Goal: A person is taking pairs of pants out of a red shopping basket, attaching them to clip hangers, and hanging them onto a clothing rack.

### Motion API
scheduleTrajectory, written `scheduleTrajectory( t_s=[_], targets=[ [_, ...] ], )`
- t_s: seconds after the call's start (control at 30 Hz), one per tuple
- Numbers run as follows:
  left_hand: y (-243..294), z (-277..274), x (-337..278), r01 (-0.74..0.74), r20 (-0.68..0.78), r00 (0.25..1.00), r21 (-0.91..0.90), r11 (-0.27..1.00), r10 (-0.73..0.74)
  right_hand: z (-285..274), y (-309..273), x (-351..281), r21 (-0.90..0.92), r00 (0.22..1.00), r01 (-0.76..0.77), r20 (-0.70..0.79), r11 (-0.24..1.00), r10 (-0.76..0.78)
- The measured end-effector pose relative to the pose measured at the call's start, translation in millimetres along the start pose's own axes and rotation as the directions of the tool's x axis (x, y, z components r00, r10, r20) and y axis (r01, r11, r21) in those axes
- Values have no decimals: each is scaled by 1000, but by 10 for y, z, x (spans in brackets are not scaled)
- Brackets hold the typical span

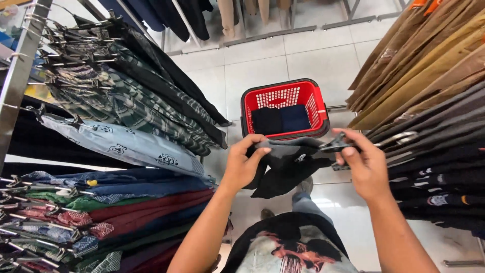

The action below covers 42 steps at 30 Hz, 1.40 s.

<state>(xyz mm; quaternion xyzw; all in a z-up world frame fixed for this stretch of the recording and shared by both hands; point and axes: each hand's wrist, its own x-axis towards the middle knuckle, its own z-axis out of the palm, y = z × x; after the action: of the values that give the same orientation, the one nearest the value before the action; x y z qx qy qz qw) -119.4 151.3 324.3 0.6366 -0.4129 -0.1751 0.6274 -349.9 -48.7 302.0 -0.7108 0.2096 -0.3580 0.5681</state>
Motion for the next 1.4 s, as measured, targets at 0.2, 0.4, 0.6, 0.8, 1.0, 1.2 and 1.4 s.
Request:
scheduleTrajectory(
  t_s=[0.2, 0.4, 0.6, 0.8, 1.0, 1.2, 1.4],
  targets=[
    [-238, 154, -334, 67, -11, 998, -84, 994, -68, 353, -557, 59, -76, 991, -14, 130, 997, 24],
    [-135, 155, -503, 87, 1, 996, -110, 990, -88, 462, -507, -14, -70, 989, -34, 141, 997, 43],
    [-79, 154, -568, 92, 14, 996, -99, 991, -91, 574, -676, -16, -252, 983, 37, 182, 967, 10],
    [-91, 186, -626, 85, 27, 996, -80, 993, -83, 595, -517, -142, -346, 989, 72, 145, 935, -23],
    [-61, 179, -687, 90, 42, 995, -96, 991, -86, 573, -441, -237, -322, 986, 165, 88, 932, -144],
    [-82, 198, -731, 75, 36, 997, -94, 993, -72, 534, -402, -312, -324, 973, 233, 68, 917, -223],
    [-54, 195, -728, 60, 37, 998, -94, 994, -57, 518, -438, -330, -295, 955, 292, 46, 910, -291]
  ],
)
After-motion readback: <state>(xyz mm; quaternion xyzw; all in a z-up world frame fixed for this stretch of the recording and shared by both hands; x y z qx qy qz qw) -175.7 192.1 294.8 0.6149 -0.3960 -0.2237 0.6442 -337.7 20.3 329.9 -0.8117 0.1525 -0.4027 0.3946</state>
